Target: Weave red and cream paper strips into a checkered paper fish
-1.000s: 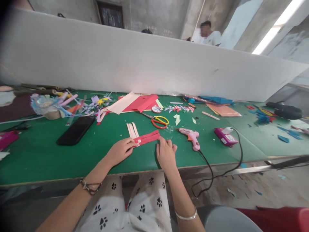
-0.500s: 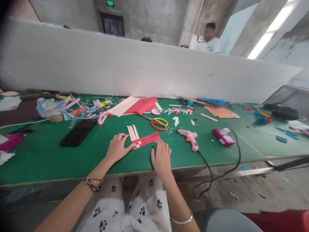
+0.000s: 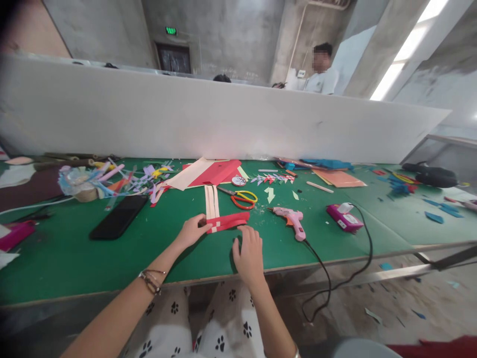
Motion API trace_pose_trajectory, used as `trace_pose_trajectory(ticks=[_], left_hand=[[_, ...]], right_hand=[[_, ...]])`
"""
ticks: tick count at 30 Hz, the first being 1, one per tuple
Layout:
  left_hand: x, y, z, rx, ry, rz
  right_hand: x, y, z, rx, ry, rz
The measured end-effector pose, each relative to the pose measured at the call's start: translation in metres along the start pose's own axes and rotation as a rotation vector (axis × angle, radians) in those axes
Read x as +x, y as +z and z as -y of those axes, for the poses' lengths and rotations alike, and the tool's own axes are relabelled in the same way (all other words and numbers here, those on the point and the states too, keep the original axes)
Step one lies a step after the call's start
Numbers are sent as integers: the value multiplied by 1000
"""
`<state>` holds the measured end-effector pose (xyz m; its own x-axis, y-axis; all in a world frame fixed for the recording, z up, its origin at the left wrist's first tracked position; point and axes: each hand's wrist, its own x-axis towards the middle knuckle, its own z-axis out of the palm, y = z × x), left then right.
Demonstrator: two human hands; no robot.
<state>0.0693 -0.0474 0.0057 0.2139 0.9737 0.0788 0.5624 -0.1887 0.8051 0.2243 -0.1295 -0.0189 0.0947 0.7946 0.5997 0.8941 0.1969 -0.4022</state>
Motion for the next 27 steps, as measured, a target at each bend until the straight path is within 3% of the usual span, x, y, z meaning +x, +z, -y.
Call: trace_pose_trajectory(ticks=[6,11,17,20,23,27], left_hand=[[11,-33,0,-359,-1,16],[24,-63,4,-590,-1,-24],[36,-96,5,-776,32,-91],[42,-114,2,-858,72,-147],[48,-133,0,-869,109,-223],[52,-157,-1,-597,224,-216]], right_hand=[[12,-3,-3,334,123,-86],[56,-12,-3,504,154,-142],[115,-16,8,503,19,-19],[133,-12,16,528,-37,-62],[145,-8,21,578,-46,-149],[152,1,21,607,-54,-156]])
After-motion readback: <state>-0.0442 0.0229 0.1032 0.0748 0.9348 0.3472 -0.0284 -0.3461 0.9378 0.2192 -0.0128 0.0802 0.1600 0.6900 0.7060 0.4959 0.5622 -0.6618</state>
